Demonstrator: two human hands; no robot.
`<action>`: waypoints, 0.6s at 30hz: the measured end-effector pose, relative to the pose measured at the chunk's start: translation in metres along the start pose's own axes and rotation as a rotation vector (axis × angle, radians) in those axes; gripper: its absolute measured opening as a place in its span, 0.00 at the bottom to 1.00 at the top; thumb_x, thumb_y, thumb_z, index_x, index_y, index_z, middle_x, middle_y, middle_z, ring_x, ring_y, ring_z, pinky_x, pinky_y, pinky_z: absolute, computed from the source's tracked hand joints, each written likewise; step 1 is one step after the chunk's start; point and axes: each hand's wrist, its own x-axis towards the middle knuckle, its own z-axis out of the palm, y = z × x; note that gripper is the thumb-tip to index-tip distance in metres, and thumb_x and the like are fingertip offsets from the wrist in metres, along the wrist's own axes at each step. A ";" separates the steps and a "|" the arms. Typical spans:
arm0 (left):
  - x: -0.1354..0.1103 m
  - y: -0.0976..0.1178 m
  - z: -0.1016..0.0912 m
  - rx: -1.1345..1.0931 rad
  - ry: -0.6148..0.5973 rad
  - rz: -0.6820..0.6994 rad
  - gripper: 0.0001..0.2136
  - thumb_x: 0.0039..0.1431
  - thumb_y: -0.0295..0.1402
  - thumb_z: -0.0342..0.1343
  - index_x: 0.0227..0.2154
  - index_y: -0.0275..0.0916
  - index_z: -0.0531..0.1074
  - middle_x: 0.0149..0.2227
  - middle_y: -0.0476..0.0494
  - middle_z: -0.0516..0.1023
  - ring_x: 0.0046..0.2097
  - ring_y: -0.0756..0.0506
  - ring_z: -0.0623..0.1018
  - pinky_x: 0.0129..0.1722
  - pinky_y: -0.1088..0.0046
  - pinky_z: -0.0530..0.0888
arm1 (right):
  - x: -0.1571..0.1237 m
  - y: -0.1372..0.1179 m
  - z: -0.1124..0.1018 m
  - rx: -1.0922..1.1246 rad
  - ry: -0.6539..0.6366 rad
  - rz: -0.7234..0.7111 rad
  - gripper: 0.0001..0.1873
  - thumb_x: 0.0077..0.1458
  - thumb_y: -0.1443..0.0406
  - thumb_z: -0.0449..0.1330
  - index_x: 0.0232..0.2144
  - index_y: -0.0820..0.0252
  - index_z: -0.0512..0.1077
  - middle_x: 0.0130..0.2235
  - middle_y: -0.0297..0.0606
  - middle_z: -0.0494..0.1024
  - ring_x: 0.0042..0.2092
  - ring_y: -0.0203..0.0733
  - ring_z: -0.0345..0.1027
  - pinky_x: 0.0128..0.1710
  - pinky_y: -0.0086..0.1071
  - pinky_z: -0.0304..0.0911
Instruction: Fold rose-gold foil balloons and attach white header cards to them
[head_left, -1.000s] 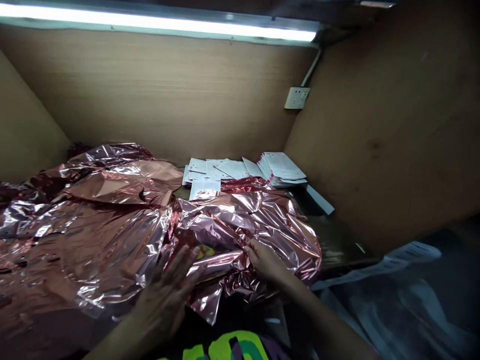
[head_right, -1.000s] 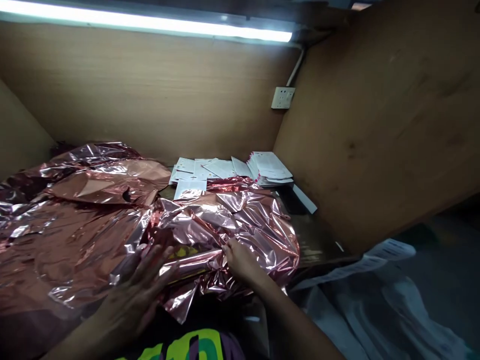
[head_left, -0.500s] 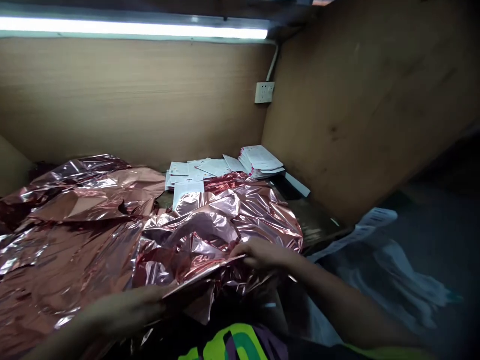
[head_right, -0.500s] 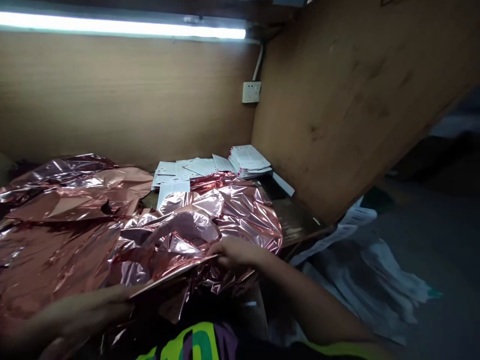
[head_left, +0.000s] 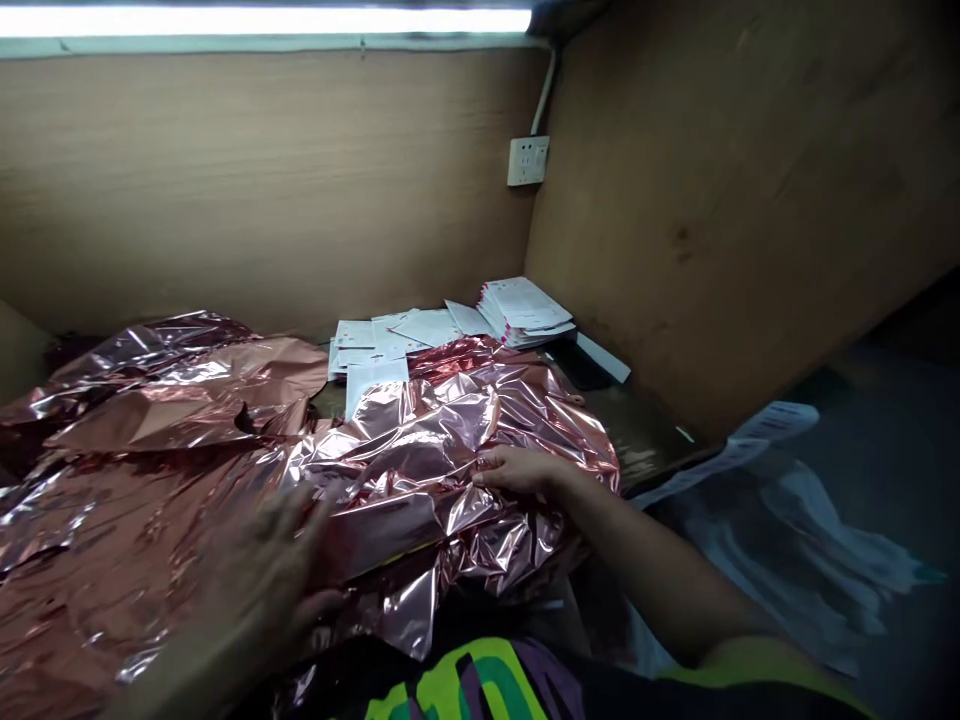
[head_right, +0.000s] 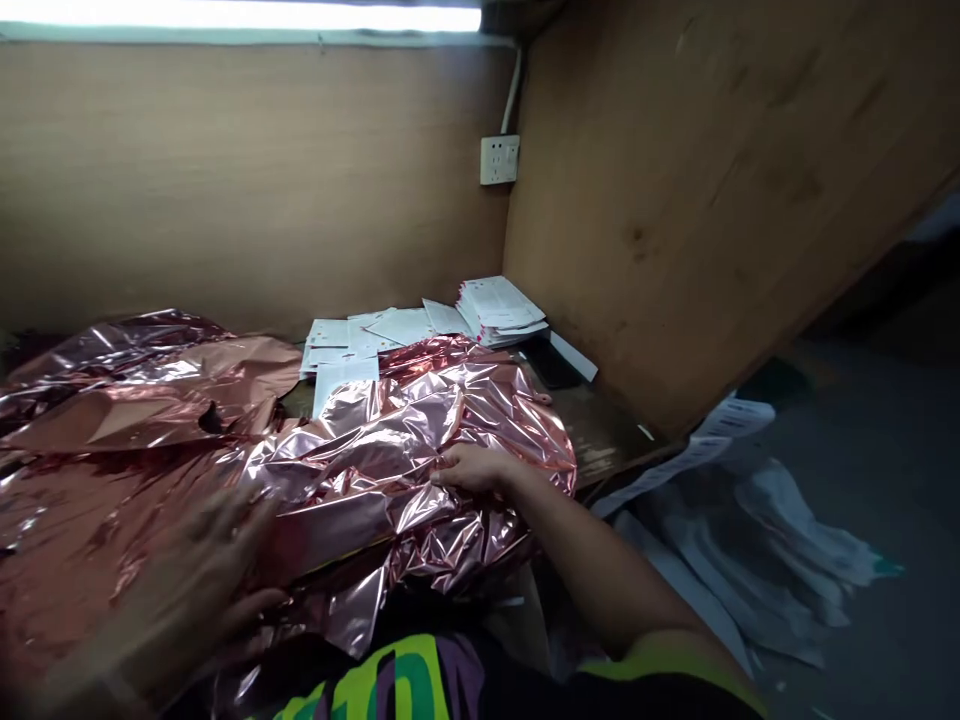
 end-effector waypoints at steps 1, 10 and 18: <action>0.001 0.011 0.005 0.028 -0.008 0.100 0.40 0.49 0.47 0.57 0.65 0.45 0.55 0.69 0.40 0.52 0.68 0.28 0.51 0.64 0.45 0.52 | 0.001 0.000 -0.001 -0.007 -0.003 0.009 0.17 0.56 0.56 0.57 0.22 0.59 0.62 0.18 0.26 0.59 0.20 0.30 0.53 0.21 0.25 0.51; 0.013 0.031 0.058 -0.050 -0.302 0.134 0.40 0.58 0.41 0.46 0.67 0.29 0.36 0.69 0.37 0.28 0.69 0.36 0.32 0.67 0.53 0.39 | -0.015 -0.018 0.033 -0.314 0.518 -0.084 0.18 0.62 0.56 0.51 0.44 0.63 0.72 0.42 0.47 0.75 0.43 0.48 0.67 0.45 0.41 0.63; 0.011 0.001 -0.006 -0.516 -0.594 0.110 0.29 0.64 0.48 0.38 0.62 0.39 0.62 0.67 0.39 0.57 0.67 0.38 0.56 0.63 0.59 0.58 | -0.012 -0.040 0.025 -0.700 0.055 -0.361 0.16 0.53 0.71 0.57 0.44 0.58 0.76 0.38 0.38 0.79 0.37 0.41 0.71 0.40 0.32 0.63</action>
